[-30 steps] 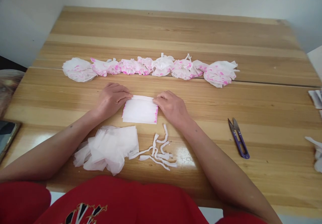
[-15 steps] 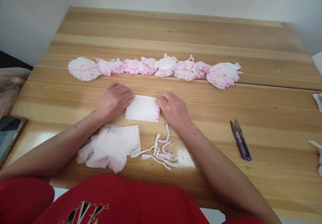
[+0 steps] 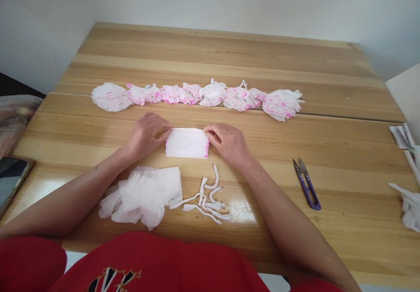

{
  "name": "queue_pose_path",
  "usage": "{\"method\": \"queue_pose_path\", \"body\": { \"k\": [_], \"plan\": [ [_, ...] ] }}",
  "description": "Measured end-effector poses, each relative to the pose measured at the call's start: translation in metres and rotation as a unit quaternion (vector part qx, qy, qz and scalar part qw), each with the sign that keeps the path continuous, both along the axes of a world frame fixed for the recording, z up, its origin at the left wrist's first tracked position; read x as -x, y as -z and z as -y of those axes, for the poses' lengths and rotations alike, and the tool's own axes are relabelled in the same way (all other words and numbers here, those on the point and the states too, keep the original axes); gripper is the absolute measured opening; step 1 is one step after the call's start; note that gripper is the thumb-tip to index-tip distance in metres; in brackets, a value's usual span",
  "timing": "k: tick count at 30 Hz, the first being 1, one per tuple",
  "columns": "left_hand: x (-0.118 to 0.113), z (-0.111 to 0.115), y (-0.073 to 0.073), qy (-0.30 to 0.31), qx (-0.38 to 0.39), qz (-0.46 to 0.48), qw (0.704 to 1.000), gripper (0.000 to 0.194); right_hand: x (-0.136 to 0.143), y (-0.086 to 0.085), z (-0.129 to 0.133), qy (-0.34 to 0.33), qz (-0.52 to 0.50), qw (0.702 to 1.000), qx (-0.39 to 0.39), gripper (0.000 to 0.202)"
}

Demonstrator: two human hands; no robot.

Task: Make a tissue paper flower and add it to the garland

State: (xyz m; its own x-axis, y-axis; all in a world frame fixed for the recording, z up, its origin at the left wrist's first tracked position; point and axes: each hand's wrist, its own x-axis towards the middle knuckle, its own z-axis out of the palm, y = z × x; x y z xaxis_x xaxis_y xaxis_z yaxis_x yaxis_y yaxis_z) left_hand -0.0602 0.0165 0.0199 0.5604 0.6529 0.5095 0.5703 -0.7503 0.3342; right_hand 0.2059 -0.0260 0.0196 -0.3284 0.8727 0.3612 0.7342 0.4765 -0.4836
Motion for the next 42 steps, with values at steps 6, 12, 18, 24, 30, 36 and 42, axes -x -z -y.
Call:
{"method": "queue_pose_path", "body": {
  "k": [6, 12, 18, 24, 30, 36, 42],
  "plan": [
    [0.0, -0.001, -0.005, 0.013, -0.046, -0.007, 0.999, 0.016, -0.002, -0.003, -0.002, -0.029, 0.012, 0.996, -0.08, 0.017],
    [0.002, 0.006, -0.024, 0.014, -0.176, -0.002, 0.984, 0.011, -0.005, -0.009, 0.008, -0.014, 0.018, 0.977, -0.213, 0.028],
    [0.007, 0.01, -0.012, 0.011, -0.198, -0.02, 0.98, 0.011, -0.008, -0.003, 0.009, -0.059, 0.055, 0.964, -0.252, 0.028],
    [0.011, 0.018, 0.003, 0.066, -0.115, -0.074, 0.988, 0.01, -0.009, 0.0, 0.013, -0.131, 0.123, 0.973, -0.145, 0.019],
    [0.012, 0.017, 0.005, 0.097, -0.016, -0.065, 0.993, 0.015, -0.01, 0.006, 0.015, -0.135, 0.087, 0.984, -0.075, 0.014],
    [0.011, 0.015, 0.004, 0.098, 0.06, -0.036, 0.993, 0.017, -0.008, 0.005, 0.011, -0.153, 0.01, 0.988, -0.008, 0.012],
    [0.012, 0.013, 0.005, 0.09, 0.076, -0.042, 0.992, 0.015, -0.007, 0.006, 0.01, -0.139, 0.012, 0.99, 0.018, 0.012]
  ]
}}
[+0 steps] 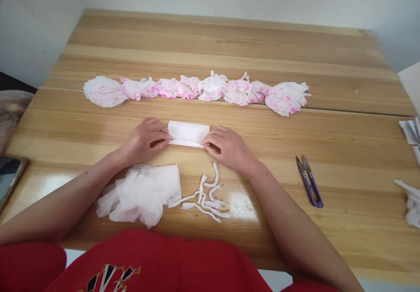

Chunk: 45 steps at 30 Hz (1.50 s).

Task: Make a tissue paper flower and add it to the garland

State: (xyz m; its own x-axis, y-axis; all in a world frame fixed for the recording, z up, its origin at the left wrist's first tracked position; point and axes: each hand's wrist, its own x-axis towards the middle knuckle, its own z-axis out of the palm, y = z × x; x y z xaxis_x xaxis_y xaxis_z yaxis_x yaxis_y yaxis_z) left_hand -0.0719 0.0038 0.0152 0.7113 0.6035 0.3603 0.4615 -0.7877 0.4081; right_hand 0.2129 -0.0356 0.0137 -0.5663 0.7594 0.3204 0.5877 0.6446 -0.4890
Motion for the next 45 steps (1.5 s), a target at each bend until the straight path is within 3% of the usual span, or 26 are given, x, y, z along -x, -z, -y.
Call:
{"method": "queue_pose_path", "body": {
  "k": [12, 15, 26, 38, 45],
  "plan": [
    [0.0019, 0.005, 0.0001, 0.019, -0.129, -0.057, 0.99, 0.018, -0.0046, -0.0033, 0.0027, -0.014, 0.04, 0.998, -0.037, 0.015],
    [0.0016, 0.0048, 0.0007, 0.015, -0.13, -0.057, 0.99, 0.017, -0.0058, -0.0054, 0.0043, -0.016, 0.042, 0.998, -0.051, 0.026],
    [0.0016, 0.0037, 0.0008, 0.014, -0.12, -0.062, 0.991, 0.018, -0.0003, 0.0011, 0.0049, 0.013, 0.033, 0.997, -0.062, 0.014],
    [0.003, 0.0051, 0.0015, 0.017, -0.118, -0.073, 0.99, 0.015, -0.0041, -0.0032, 0.0075, -0.038, 0.054, 0.994, -0.083, 0.015],
    [0.0016, 0.006, -0.0005, 0.021, -0.135, -0.075, 0.988, 0.016, -0.0007, -0.0047, 0.0076, -0.029, 0.1, 0.988, -0.119, 0.013]
  ]
}}
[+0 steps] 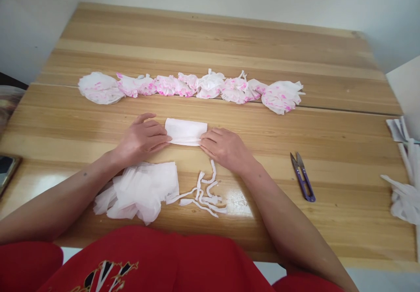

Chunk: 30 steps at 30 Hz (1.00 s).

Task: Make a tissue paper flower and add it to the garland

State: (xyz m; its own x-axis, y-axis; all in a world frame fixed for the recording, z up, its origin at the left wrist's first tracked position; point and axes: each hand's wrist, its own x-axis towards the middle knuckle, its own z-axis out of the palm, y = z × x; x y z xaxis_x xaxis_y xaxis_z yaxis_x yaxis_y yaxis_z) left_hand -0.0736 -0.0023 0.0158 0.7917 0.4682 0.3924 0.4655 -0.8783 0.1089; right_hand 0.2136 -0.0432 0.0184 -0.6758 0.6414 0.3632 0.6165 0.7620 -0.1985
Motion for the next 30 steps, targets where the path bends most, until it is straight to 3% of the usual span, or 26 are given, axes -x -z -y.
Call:
{"method": "queue_pose_path", "body": {
  "k": [17, 25, 30],
  "plan": [
    [-0.003, 0.0, -0.001, -0.017, 0.086, 0.038, 0.995, 0.019, 0.001, -0.003, 0.001, 0.019, -0.005, 1.0, 0.012, 0.016],
    [-0.006, -0.002, -0.003, -0.029, 0.052, 0.041, 0.997, 0.02, 0.001, 0.005, -0.001, 0.043, -0.013, 0.999, -0.016, 0.021],
    [-0.009, -0.002, -0.005, -0.033, 0.036, 0.068, 0.997, 0.015, 0.003, 0.008, -0.002, 0.061, -0.058, 0.996, 0.013, 0.023]
  ]
}}
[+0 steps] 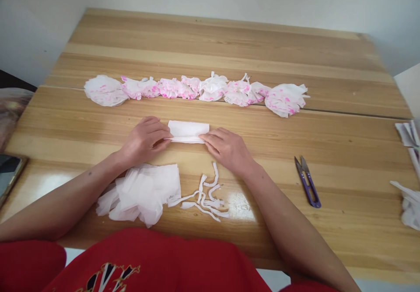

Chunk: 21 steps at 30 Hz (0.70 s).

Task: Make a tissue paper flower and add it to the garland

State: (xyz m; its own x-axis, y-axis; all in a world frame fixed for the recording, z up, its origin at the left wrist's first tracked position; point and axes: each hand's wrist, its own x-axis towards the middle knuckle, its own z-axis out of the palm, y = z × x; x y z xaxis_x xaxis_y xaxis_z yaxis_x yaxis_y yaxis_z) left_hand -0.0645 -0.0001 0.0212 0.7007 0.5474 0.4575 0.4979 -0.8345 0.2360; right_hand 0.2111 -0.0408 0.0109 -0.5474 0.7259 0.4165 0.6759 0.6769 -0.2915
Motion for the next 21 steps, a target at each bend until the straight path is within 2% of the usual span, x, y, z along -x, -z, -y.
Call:
{"method": "queue_pose_path", "body": {
  "k": [4, 10, 15, 21],
  "plan": [
    [0.0, 0.002, -0.002, -0.003, 0.007, 0.024, 1.0, 0.013, 0.002, -0.006, 0.002, 0.003, -0.037, 0.999, 0.014, 0.022],
    [0.001, 0.004, -0.004, -0.003, 0.099, 0.043, 0.994, 0.014, 0.004, -0.021, 0.007, -0.002, -0.113, 0.991, 0.077, 0.019],
    [0.002, 0.0, 0.002, -0.002, 0.072, 0.038, 0.997, 0.014, 0.004, -0.012, 0.004, 0.034, -0.094, 0.993, 0.058, 0.022],
    [0.0, -0.005, 0.007, -0.014, 0.023, 0.035, 0.999, 0.016, 0.002, -0.002, -0.002, 0.024, -0.045, 0.999, 0.015, 0.022]
  ]
}}
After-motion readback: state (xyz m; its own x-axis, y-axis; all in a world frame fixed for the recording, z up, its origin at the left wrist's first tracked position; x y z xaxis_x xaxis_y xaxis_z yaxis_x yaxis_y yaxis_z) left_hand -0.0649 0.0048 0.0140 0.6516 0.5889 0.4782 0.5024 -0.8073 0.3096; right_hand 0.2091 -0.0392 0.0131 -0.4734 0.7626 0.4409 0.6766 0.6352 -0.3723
